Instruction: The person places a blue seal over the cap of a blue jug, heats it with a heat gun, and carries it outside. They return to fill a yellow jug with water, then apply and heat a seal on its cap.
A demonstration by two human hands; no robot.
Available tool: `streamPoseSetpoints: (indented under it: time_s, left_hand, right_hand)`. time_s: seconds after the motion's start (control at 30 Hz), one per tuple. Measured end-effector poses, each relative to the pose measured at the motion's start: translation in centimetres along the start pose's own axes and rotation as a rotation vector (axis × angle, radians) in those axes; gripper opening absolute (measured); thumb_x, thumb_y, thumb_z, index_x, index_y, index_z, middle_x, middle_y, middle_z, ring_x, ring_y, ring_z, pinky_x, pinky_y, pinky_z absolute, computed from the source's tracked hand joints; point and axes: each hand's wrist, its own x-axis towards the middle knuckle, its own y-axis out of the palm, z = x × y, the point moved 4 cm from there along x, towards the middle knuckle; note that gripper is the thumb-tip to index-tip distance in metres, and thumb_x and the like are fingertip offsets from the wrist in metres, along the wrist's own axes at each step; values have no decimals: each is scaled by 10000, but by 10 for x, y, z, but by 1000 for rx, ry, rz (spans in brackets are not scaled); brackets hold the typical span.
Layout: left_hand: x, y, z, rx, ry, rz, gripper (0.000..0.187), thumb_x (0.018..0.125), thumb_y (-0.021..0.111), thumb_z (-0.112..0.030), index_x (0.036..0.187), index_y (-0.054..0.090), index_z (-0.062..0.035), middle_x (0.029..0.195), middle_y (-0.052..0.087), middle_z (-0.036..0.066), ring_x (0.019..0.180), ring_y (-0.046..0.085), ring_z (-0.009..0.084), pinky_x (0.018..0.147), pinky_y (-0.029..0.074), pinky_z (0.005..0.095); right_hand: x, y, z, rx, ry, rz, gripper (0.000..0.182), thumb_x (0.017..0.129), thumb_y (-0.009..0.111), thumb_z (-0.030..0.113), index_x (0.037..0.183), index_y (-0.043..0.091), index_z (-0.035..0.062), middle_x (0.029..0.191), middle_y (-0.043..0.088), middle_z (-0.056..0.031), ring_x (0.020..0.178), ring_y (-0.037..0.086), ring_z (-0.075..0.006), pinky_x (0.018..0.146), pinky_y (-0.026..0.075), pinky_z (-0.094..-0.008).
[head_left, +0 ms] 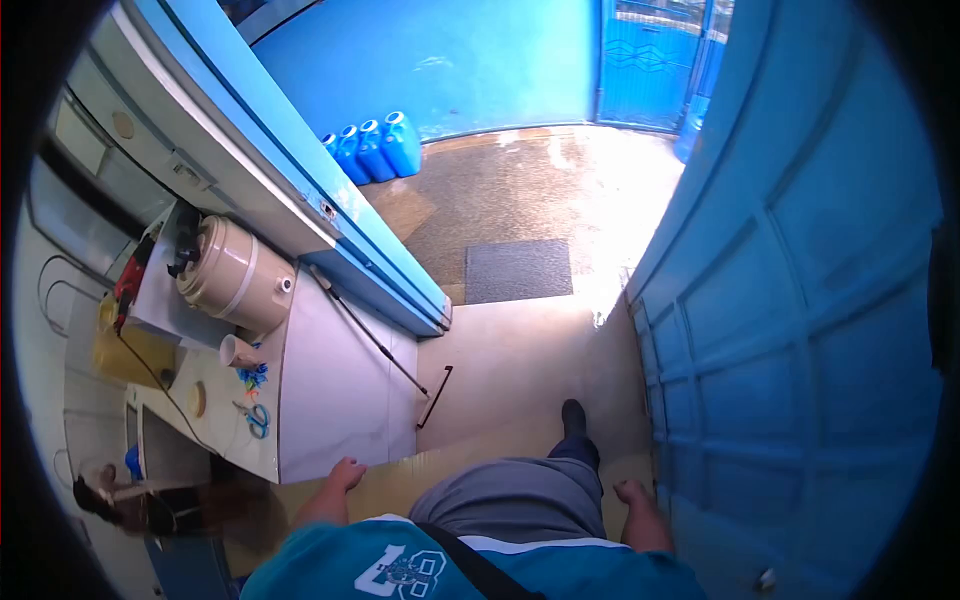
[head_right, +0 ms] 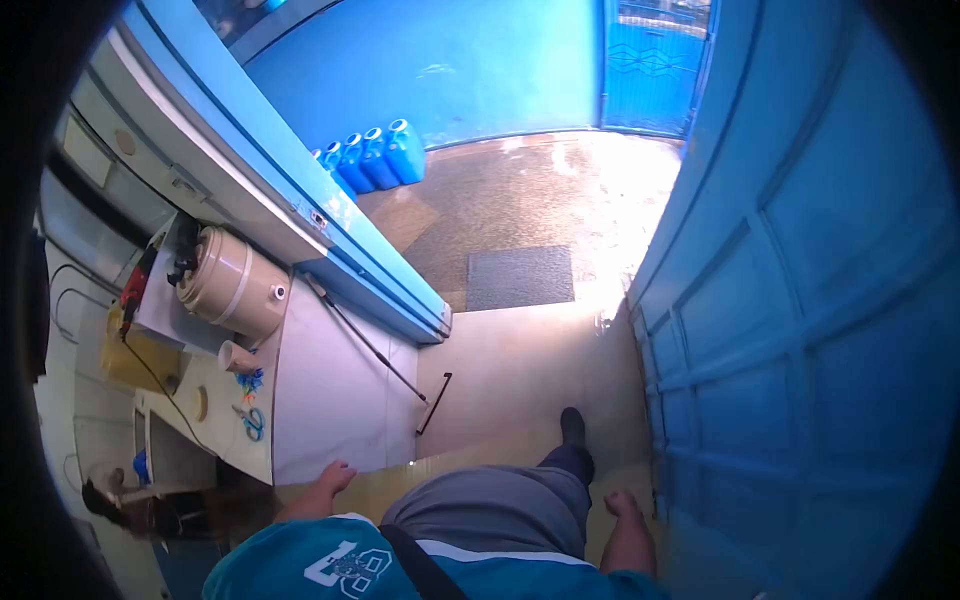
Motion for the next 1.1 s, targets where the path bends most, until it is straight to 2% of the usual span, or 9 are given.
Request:
streamPoseSetpoints:
  time_s: [0.07, 0.13, 0.3, 0.5, 0.6, 0.77, 0.87, 0.93, 1.1]
  left_hand:
    - [-40, 5, -9, -49, -89, 38, 654, 869, 657, -414, 1337, 563, 32, 1251, 649, 241, 1134, 640, 347, 987, 497, 412]
    - [-82, 18, -27, -93, -20, 186, 654, 900, 666, -424, 1354, 544, 30, 1233, 659, 223, 1109, 649, 317, 958, 510, 403]
    - [-130, 65, -35, -188, 44, 14, 676, 916, 671, -438, 1393, 511, 13, 1199, 680, 200, 1057, 671, 293, 934, 524, 390]
    - [-215, 104, -68, -533, -202, -55, 682, 917, 674, -423, 1410, 494, 12, 1265, 654, 210, 1142, 651, 312, 967, 518, 388]
    - [-252, 145, -58, -674, -279, -118, 680, 921, 668, -422, 1415, 489, 11, 1292, 637, 216, 1162, 641, 318, 974, 514, 392]
    - [-328, 253, -14, -896, -457, -152, 677, 919, 662, -423, 1415, 492, 5, 1304, 626, 227, 1176, 633, 328, 984, 510, 403]
    - [-358, 336, 22, -969, -525, -11, 693, 905, 666, -436, 1415, 498, 3, 1315, 618, 232, 1189, 626, 336, 1009, 496, 413]
    - [-378, 396, 42, -851, -575, 39, 714, 889, 664, -456, 1416, 505, -2, 1340, 603, 233, 1218, 603, 357, 1042, 471, 427]
    - [-410, 465, 88, -1080, -631, 68, 732, 880, 658, -472, 1421, 503, -4, 1368, 587, 226, 1256, 574, 362, 1066, 450, 432]
  right_hand:
    - [33, -46, 19, -175, -63, 98, 486, 875, 658, 330, 1255, 651, 29, 1225, 670, -226, 1177, 638, -344, 1010, 488, -426]
    - [60, -106, 48, 106, -93, -162, 403, 882, 652, 337, 1144, 708, 36, 1153, 699, -214, 1134, 656, -344, 980, 504, -422]
    - [157, -217, 123, -36, -317, -175, 370, 886, 657, 291, 1094, 688, -13, 1102, 711, -214, 1036, 680, -353, 906, 529, -437]
    - [221, -254, 211, -25, -645, -212, 326, 863, 643, 288, 989, 723, -1, 992, 722, -229, 934, 699, -375, 864, 539, -442]
    - [210, -224, 252, -442, -741, -86, 348, 865, 640, 304, 1013, 726, 1, 1005, 713, -244, 949, 696, -384, 868, 538, -457]
    - [99, -137, 320, -882, -768, 219, 385, 873, 637, 319, 1082, 714, 6, 1074, 709, -233, 992, 691, -383, 889, 536, -460]
    - [80, -63, 339, -835, -966, 147, 406, 893, 641, 303, 1164, 672, 2, 1061, 720, -187, 921, 704, -329, 830, 552, -440]
    - [72, -13, 344, -805, -967, 227, 412, 900, 647, 289, 1195, 648, 0, 1043, 716, -164, 893, 696, -292, 805, 554, -417]
    - [23, 92, 362, -848, -993, 343, 416, 904, 675, 250, 1221, 618, -12, 964, 696, -128, 842, 665, -209, 760, 549, -357]
